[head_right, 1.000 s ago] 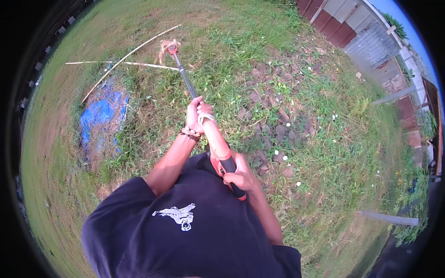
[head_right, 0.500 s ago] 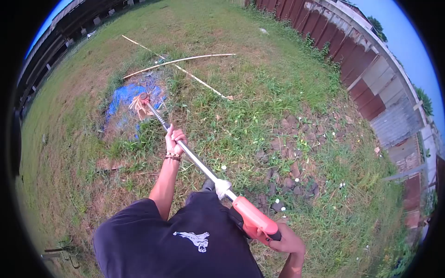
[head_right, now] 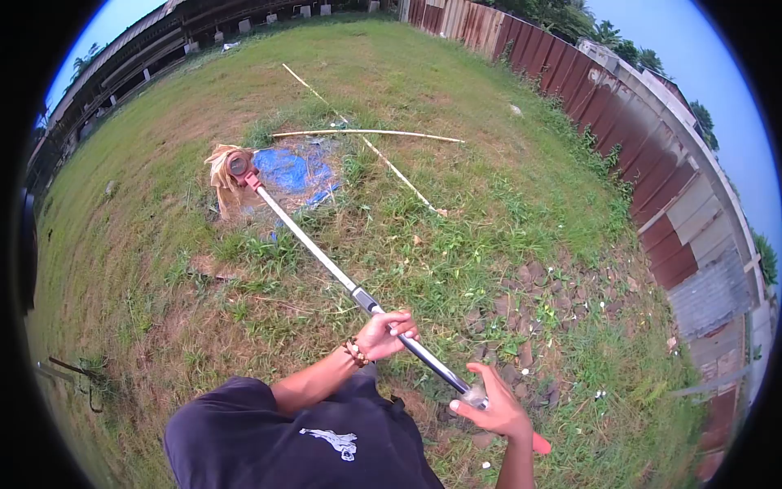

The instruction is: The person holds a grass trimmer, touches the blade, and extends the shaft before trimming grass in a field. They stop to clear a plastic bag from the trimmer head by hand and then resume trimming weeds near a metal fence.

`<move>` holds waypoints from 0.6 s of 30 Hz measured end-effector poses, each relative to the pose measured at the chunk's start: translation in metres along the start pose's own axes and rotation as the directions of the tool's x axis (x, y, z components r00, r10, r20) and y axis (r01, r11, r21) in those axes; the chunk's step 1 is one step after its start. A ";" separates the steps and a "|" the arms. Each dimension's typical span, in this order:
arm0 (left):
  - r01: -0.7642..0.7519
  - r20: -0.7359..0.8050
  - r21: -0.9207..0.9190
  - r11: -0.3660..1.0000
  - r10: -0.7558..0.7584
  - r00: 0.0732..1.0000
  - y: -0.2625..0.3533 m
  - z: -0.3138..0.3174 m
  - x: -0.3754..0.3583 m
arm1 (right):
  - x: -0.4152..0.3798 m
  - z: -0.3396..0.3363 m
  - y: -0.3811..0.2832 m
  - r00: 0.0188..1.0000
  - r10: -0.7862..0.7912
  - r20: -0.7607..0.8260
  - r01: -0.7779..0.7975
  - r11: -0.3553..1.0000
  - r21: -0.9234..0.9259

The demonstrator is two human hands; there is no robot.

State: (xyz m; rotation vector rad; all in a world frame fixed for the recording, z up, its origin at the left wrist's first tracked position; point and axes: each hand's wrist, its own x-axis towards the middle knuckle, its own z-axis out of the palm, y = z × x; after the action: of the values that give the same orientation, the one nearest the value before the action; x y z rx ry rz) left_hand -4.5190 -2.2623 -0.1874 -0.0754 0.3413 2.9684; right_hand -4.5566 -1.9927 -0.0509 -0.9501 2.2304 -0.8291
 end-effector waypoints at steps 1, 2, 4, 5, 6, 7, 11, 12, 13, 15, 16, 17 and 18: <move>-0.010 0.089 0.072 0.997 0.004 0.996 -0.023 -0.015 0.005 | 0.020 0.015 -0.013 0.997 -0.064 -0.031 0.064 0.998 0.006; 0.027 0.038 0.164 0.986 -0.034 0.999 -0.039 -0.017 0.006 | 0.040 0.030 -0.024 0.990 -0.126 -0.067 0.127 0.992 0.011; 0.213 0.013 0.423 0.881 -0.240 0.971 -0.061 -0.030 -0.003 | 0.078 0.052 -0.049 0.983 -0.104 -0.153 0.124 0.983 0.132; 0.258 0.051 0.631 0.731 -0.371 0.927 -0.065 -0.042 -0.010 | 0.104 0.066 -0.047 0.966 -0.166 -0.199 0.177 0.983 0.038; 0.309 -0.148 0.632 0.710 -0.281 0.948 -0.083 -0.030 -0.018 | 0.125 0.080 -0.046 0.944 -0.232 -0.235 0.225 0.973 -0.055; 0.355 -0.185 0.681 0.640 -0.318 0.930 -0.094 -0.038 -0.021 | 0.134 0.092 -0.058 0.931 -0.265 -0.251 0.227 0.959 -0.171; 0.394 -0.208 0.849 0.352 -0.463 0.862 -0.127 -0.104 -0.009 | 0.153 0.126 -0.079 0.982 -0.180 -0.055 0.186 0.889 0.417; 0.380 -0.220 0.883 0.277 -0.471 0.854 -0.132 -0.121 -0.001 | 0.149 0.117 -0.075 0.994 -0.107 0.025 0.082 0.878 0.472; 0.361 -0.231 0.910 0.203 -0.477 0.848 -0.134 -0.141 0.005 | 0.150 0.113 -0.066 0.987 -0.144 -0.068 0.159 0.888 0.431; 0.305 -0.241 0.951 0.056 -0.484 0.841 -0.131 -0.187 0.015 | 0.155 0.124 -0.044 0.944 -0.202 -0.260 0.288 0.890 0.354; 0.284 -0.243 0.959 0.016 -0.475 0.846 -0.121 -0.202 0.015 | 0.157 0.130 -0.038 0.933 -0.175 -0.314 0.288 0.887 0.362; 0.287 -0.302 0.953 -0.092 -0.288 0.909 -0.081 -0.117 -0.013 | 0.159 0.133 -0.032 0.916 -0.147 -0.374 0.292 0.884 0.365; 0.333 -0.314 0.942 0.031 -0.260 0.913 -0.058 -0.115 -0.017 | 0.161 0.137 -0.022 0.892 -0.112 -0.438 0.292 0.883 0.369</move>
State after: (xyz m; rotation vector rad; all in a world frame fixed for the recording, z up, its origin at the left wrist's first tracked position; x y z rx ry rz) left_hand -4.4894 -2.2354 -0.3106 -0.0484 1.9823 1.6643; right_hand -4.5461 -2.1719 -0.1649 -0.8644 2.1470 -1.6709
